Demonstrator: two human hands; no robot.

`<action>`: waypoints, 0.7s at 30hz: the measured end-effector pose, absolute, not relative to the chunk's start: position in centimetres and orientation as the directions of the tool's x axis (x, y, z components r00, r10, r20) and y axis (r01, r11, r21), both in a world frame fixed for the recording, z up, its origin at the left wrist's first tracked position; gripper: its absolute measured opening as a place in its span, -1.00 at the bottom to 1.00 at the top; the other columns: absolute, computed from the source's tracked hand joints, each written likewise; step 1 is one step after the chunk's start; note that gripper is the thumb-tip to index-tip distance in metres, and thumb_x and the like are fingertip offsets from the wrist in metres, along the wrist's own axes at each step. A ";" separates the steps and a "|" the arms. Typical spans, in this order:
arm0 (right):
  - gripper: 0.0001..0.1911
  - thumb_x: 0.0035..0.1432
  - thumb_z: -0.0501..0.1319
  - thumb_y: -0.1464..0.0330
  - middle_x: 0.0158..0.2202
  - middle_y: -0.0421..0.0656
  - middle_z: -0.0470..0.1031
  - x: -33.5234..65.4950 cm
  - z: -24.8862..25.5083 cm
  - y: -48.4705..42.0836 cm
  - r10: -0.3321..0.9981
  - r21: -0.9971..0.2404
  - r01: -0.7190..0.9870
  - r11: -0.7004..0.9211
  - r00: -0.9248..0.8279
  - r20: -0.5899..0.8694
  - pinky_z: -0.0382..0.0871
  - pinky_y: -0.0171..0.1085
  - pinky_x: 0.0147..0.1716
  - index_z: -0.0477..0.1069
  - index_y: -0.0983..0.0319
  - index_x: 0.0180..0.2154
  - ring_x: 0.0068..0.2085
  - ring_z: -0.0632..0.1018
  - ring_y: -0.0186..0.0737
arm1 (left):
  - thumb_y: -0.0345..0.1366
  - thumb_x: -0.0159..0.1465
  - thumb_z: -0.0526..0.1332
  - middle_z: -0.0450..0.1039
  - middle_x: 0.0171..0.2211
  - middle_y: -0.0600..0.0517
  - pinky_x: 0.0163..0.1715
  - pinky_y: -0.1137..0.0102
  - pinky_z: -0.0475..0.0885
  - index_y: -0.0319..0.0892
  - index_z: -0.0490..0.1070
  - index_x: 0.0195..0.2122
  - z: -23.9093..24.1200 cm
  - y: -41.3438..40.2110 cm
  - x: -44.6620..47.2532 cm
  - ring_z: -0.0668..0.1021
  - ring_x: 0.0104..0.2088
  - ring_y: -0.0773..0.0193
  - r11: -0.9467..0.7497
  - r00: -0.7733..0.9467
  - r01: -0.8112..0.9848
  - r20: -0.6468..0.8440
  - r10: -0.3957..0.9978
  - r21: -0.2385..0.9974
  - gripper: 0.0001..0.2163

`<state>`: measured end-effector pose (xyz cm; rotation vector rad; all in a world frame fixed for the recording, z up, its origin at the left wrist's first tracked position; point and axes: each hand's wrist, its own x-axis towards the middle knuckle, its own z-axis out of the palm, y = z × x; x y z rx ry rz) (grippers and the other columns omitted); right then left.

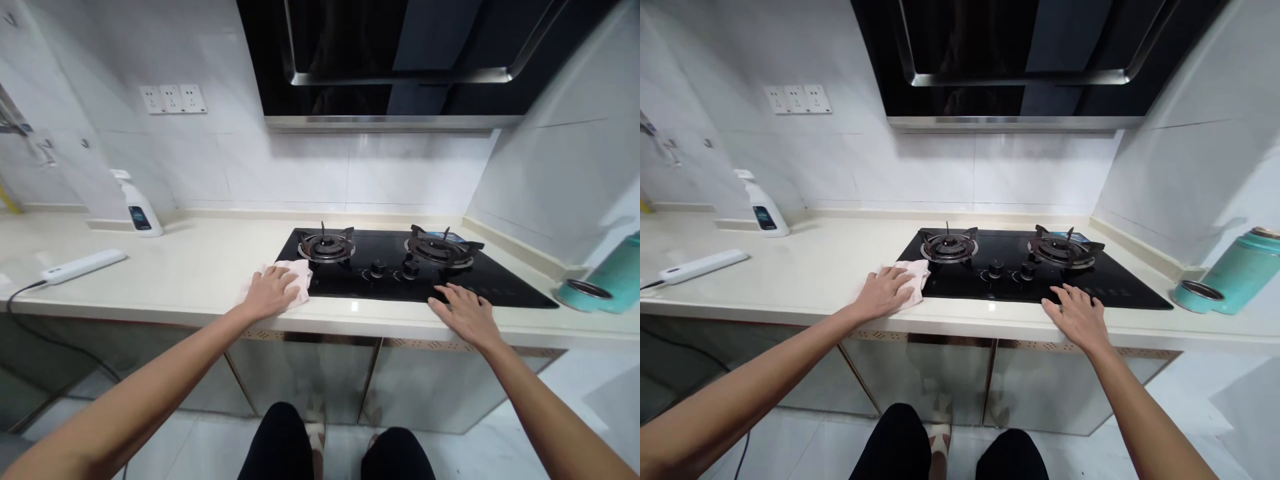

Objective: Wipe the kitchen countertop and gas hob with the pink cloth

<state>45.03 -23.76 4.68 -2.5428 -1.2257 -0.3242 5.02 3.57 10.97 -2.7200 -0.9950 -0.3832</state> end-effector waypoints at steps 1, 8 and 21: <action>-0.31 0.39 -0.14 -0.11 0.41 -0.05 0.31 45.0 4.8 -23.7 0.722 -0.167 0.788 -0.592 0.611 0.326 0.08 0.25 0.39 0.41 0.05 0.28 0.42 0.28 0.08 | -0.06 0.48 0.03 0.37 0.34 -0.13 0.13 -0.06 0.35 0.00 0.46 0.26 10.7 2.3 5.4 0.38 0.28 -0.14 -0.791 0.782 0.594 0.340 0.523 -0.149 -0.58; -0.37 0.47 -0.19 -0.01 0.41 -0.07 0.32 44.8 4.6 -23.6 0.719 -0.155 0.794 -0.589 0.601 0.349 0.07 0.24 0.39 0.40 0.03 0.30 0.41 0.29 0.05 | -0.10 0.54 -0.05 0.39 0.30 -0.13 0.14 -0.03 0.31 -0.02 0.41 0.27 10.2 -6.5 16.1 0.37 0.24 -0.09 -0.965 0.928 0.213 0.340 0.151 -0.155 -0.59; -0.40 0.49 -0.15 0.04 0.38 -0.01 0.31 40.5 7.9 -23.3 0.705 -0.335 0.885 -0.323 0.461 0.539 0.19 0.06 0.34 0.46 0.05 0.26 0.36 0.33 0.03 | -0.20 0.37 0.13 0.37 0.31 -0.20 0.35 0.02 0.26 -0.13 0.34 0.31 10.7 -8.4 25.6 0.35 0.33 0.00 -0.916 0.848 -0.027 0.494 0.191 0.399 -0.51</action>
